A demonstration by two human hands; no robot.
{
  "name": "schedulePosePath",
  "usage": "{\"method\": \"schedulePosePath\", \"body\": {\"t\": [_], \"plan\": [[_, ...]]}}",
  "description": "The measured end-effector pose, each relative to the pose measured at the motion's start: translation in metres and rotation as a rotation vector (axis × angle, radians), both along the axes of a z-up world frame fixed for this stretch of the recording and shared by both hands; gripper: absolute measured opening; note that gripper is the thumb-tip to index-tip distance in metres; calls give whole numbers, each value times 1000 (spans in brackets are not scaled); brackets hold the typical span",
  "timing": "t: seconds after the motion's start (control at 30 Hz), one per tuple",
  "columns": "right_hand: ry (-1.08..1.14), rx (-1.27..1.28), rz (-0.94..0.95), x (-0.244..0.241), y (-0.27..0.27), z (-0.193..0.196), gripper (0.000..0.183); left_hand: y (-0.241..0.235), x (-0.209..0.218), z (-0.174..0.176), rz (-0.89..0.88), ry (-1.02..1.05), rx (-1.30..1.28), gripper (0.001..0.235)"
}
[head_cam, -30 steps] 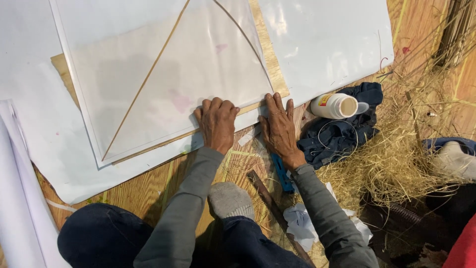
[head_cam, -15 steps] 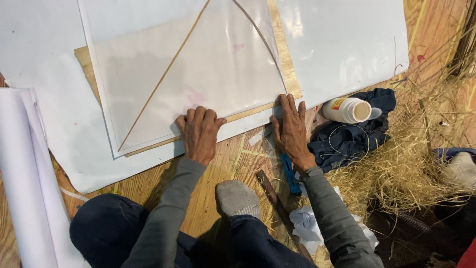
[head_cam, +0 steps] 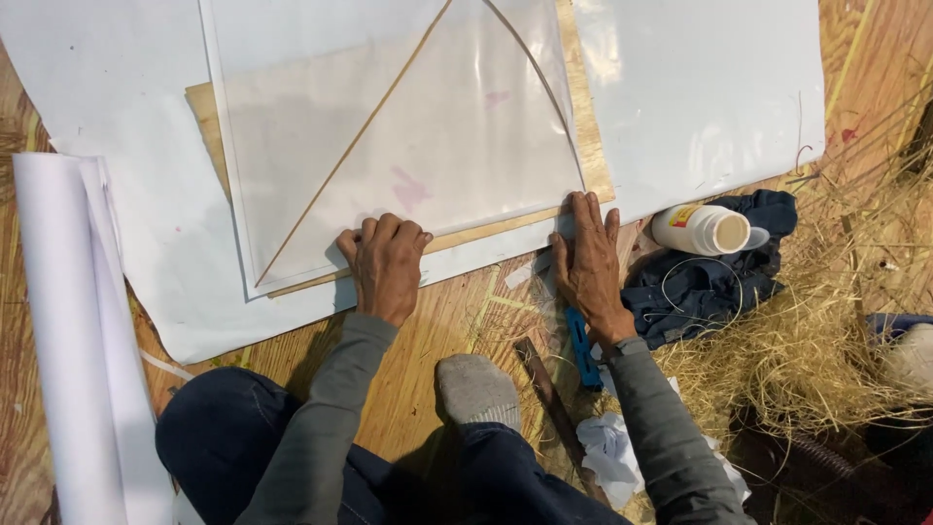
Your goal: The person is assembling a kite by applying adhesive to the edges of a white sheet and pressing it onto a wooden frame. They smooth the material along the frame edges and adjust the frame to ensure proper alignment.
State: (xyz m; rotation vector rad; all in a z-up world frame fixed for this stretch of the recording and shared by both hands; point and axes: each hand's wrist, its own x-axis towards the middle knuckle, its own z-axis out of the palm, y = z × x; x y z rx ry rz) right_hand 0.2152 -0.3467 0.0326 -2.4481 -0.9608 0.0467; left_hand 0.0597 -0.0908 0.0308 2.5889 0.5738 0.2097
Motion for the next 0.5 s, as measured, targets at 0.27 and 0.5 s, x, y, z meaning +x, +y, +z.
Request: {"method": "schedulePosePath", "body": {"t": [0.27, 0.5], "plan": [[9, -16, -8, -1, 3, 6, 58, -5, 10, -14, 122, 72, 42, 33], [-32, -202, -85, -17, 12, -13, 70, -3, 12, -8, 114, 78, -6, 32]]}}
